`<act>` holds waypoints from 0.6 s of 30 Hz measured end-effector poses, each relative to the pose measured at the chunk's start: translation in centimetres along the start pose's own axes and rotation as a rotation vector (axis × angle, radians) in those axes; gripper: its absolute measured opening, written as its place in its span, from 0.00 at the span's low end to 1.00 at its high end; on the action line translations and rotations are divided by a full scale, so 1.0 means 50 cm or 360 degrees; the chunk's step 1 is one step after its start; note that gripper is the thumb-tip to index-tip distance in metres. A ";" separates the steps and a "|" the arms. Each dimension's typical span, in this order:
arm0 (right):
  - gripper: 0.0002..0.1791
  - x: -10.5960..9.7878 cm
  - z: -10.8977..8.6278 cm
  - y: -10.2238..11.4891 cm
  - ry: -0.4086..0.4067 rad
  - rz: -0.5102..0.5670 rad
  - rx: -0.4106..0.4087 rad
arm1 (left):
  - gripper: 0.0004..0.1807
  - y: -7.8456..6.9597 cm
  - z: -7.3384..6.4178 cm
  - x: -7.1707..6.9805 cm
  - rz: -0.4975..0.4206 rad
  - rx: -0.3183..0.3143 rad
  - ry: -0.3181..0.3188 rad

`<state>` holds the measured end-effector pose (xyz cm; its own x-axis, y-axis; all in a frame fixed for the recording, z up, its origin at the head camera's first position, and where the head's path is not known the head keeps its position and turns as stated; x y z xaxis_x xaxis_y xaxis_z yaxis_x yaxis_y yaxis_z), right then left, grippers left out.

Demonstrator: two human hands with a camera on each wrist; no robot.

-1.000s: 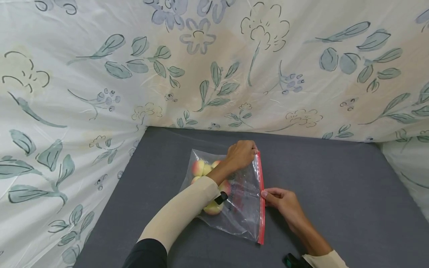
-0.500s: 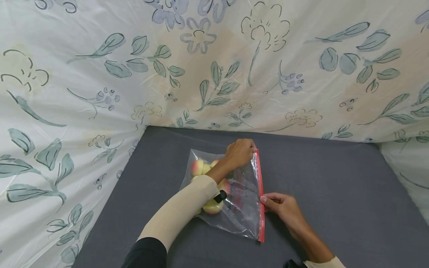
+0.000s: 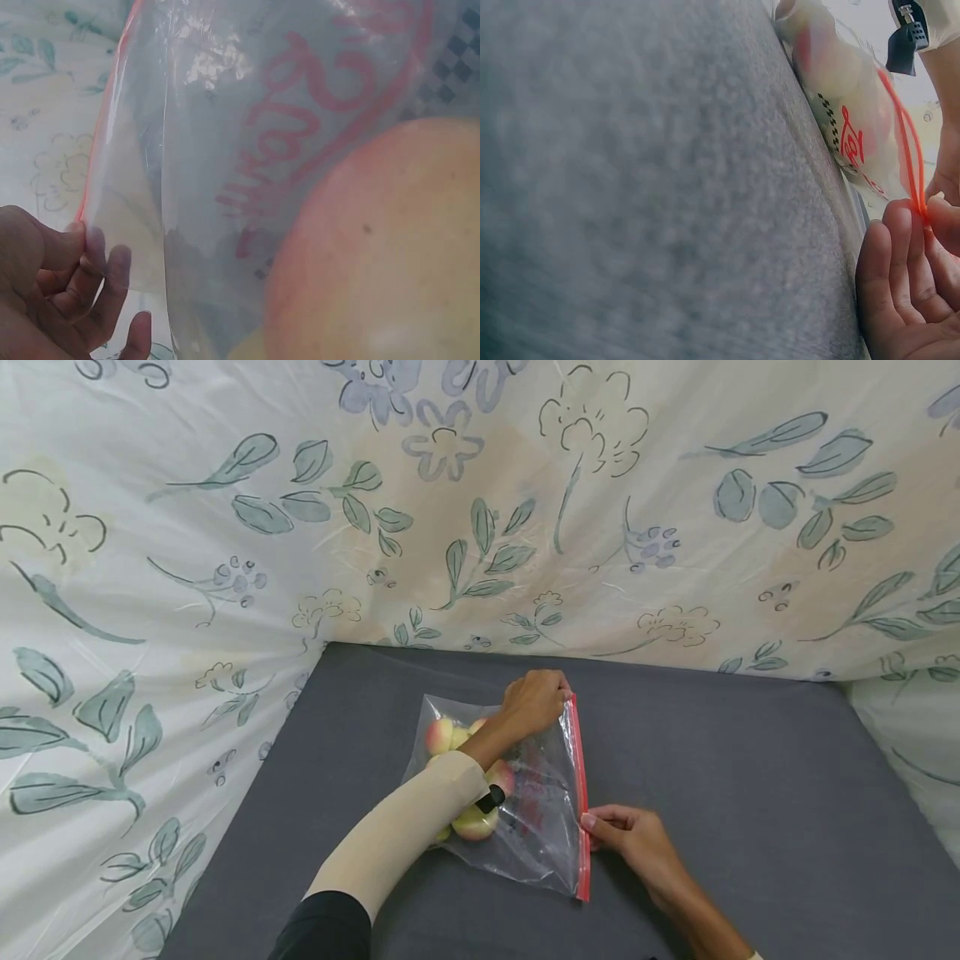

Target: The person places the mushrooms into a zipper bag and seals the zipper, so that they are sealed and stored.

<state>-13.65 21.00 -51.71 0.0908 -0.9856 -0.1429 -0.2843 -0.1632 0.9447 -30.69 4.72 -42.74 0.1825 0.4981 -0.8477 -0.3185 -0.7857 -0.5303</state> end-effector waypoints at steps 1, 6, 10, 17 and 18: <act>0.17 0.001 -0.002 0.000 0.0006 -0.0001 -0.0004 | 0.13 0.000 0.000 0.000 0.0000 0.0001 -0.0001; 0.17 0.003 -0.012 -0.002 0.0023 -0.0022 -0.0007 | 0.13 0.003 0.004 0.000 0.0006 -0.0010 -0.0008; 0.17 0.004 -0.019 -0.005 0.0048 -0.0037 -0.0011 | 0.13 0.004 0.005 -0.002 0.0010 -0.0018 -0.0008; 0.17 0.005 -0.030 -0.006 0.0080 -0.0081 0.0000 | 0.13 0.008 0.004 -0.006 -0.0006 0.0002 -0.0014; 0.17 0.006 -0.031 -0.007 0.0082 -0.0076 0.0002 | 0.13 0.008 0.005 -0.006 -0.0006 0.0004 -0.0015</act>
<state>-12.04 20.85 -51.60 0.1535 -0.9730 -0.1724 -0.2796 -0.2101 0.9368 -31.10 4.35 -42.67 0.1750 0.5047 -0.8454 -0.3204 -0.7827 -0.5336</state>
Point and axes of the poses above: each hand's wrist, its own z-axis towards the middle knuckle, its own x-axis out of the palm, y = z × x, the point moved 2 cm from there along z, towards the middle knuckle, and after that the axes turned 3 degrees about -z, right-handed, at the moved point
